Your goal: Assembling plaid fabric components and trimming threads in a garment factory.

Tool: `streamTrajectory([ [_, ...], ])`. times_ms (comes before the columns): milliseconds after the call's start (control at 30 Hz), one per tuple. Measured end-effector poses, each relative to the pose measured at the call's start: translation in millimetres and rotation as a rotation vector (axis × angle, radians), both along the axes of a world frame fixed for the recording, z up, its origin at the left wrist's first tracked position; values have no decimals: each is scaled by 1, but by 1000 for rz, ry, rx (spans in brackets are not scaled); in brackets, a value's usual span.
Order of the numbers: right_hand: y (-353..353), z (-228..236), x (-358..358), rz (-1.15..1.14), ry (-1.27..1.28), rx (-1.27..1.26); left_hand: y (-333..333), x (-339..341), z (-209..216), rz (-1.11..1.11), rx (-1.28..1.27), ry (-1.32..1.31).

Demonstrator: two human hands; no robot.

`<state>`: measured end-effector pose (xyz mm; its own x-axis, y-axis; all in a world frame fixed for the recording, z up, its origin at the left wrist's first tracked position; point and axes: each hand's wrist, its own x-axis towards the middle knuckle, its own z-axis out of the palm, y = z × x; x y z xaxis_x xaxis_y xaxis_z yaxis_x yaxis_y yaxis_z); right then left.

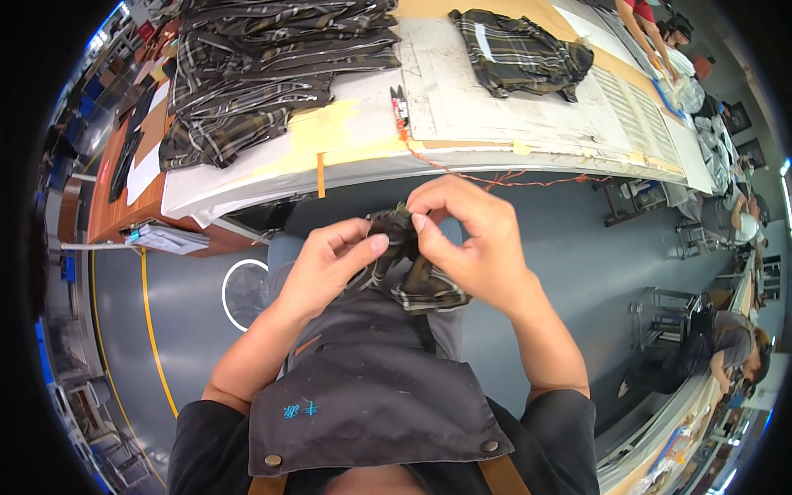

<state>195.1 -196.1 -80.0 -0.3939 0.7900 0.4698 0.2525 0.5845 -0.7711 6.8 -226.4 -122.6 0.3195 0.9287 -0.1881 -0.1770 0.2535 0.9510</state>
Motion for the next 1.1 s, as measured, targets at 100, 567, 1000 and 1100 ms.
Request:
streamTrajectory([
  [100, 2, -13, -13, 40, -53, -4, -3, -10, -25, -3, -69, -433],
  [567, 19, -67, -68, 107, 110, -645, -6, -41, -79, 77, -500, -1040],
  [1000, 51, -60, -89, 183, 127, -1168, 10, -65, -89, 85, -610, -1067],
  [1100, 54, -62, -89, 204, 123, -1170, 10, -69, -94, 105, -648, -1088],
])
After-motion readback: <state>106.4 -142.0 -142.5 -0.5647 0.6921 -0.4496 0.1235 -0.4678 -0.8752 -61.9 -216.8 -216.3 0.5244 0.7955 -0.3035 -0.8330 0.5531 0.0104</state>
